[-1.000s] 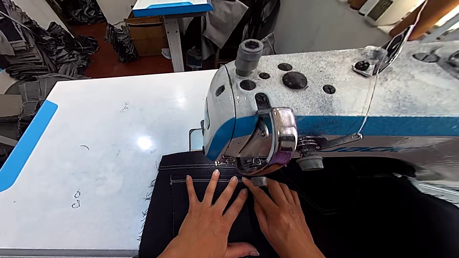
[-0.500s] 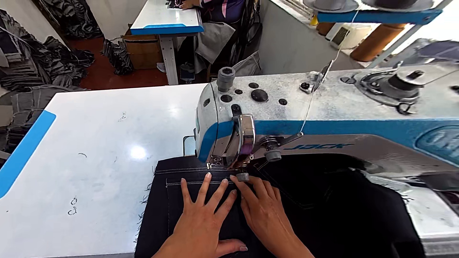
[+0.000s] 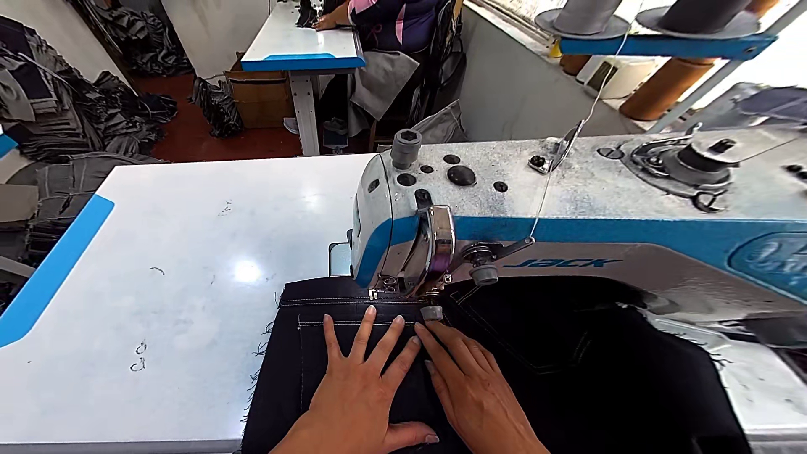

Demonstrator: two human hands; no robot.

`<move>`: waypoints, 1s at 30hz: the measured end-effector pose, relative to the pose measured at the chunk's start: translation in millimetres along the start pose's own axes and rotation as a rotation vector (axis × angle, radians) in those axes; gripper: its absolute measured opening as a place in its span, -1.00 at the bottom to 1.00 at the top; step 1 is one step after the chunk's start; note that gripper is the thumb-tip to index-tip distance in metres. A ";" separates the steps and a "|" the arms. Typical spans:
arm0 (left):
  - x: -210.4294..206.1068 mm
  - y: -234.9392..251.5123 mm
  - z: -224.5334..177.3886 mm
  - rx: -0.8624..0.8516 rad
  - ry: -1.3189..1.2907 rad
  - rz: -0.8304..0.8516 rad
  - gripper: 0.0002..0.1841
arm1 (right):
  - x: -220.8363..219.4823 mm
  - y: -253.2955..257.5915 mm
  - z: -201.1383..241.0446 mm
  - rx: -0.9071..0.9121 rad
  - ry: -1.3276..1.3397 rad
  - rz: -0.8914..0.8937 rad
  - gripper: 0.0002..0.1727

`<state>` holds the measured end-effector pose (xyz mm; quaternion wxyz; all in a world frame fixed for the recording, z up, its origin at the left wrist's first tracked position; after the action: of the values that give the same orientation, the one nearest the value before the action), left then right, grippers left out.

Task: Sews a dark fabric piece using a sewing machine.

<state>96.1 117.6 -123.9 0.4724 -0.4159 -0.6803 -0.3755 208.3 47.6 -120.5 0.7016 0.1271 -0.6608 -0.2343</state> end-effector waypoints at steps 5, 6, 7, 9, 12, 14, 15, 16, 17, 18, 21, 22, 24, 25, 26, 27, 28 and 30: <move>0.9 1.6 7.7 0.060 -0.045 0.082 0.09 | -7.1 10.4 0.4 0.037 0.014 0.002 -0.50; 1.6 1.3 10.9 0.071 -0.049 0.090 0.09 | -9.4 13.8 2.2 0.049 0.011 0.005 -0.50; 2.4 0.6 14.2 0.082 -0.049 0.091 0.09 | -11.5 17.4 4.0 0.060 0.008 0.007 -0.50; 4.5 -2.1 20.2 0.091 -0.040 0.056 0.09 | -15.5 23.6 7.9 0.075 0.012 0.021 -0.50; 7.4 -5.8 27.6 0.093 -0.008 -0.004 0.09 | -19.9 29.0 13.3 0.073 0.044 0.041 -0.50; 7.9 -6.1 31.4 0.095 0.005 -0.009 0.09 | -21.2 31.5 12.7 0.053 0.108 0.048 -0.51; 8.1 -6.0 33.1 0.098 0.008 -0.007 0.09 | -21.1 33.2 12.0 0.041 0.139 0.048 -0.53; 8.3 -5.9 34.7 0.100 0.012 -0.009 0.09 | -21.2 34.9 11.3 0.031 0.163 0.047 -0.55; 8.9 -5.8 36.1 0.101 0.014 -0.014 0.08 | -21.4 36.6 10.9 0.022 0.176 0.043 -0.57; 9.5 -5.6 37.4 0.101 0.016 -0.018 0.07 | -22.1 38.3 11.2 0.020 0.177 0.040 -0.59; 12.5 -5.9 43.1 0.092 0.026 -0.042 0.07 | -25.0 43.4 18.1 0.047 0.126 0.026 -0.61; 13.4 -6.6 45.8 0.091 0.029 -0.051 0.07 | -26.0 45.0 21.4 0.059 0.109 0.023 -0.62; 15.1 -8.3 50.5 0.093 0.036 -0.053 0.07 | -28.4 47.7 26.6 0.069 0.096 0.031 -0.62; 15.4 -8.7 51.9 0.098 0.037 -0.039 0.07 | -28.7 48.4 28.0 0.069 0.097 0.033 -0.62; 15.5 -9.0 52.4 0.101 0.038 -0.027 0.07 | -28.6 48.4 28.8 0.068 0.100 0.032 -0.62; 15.5 -9.1 52.6 0.103 0.039 -0.021 0.07 | -28.0 48.1 29.1 0.068 0.101 0.029 -0.61; 15.4 -9.0 52.7 0.105 0.038 -0.016 0.07 | -27.5 47.5 29.1 0.065 0.097 0.032 -0.61; 15.3 -8.6 52.5 0.102 0.039 -0.023 0.07 | -25.9 46.1 28.8 0.061 0.070 0.026 -0.58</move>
<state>67.7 165.1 -124.5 0.5019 -0.3761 -0.6940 -0.3537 186.9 103.8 -117.8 0.7232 0.1480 -0.6442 -0.2001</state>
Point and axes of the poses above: each hand's wrist, its own y-axis towards the middle knuckle, its own x-axis out of the back of the hand, z = x × y, the point moved 8 cm from there along y, towards the middle knuckle, and after that the axes turned 6 degrees about -y, right-handed, at the moved point
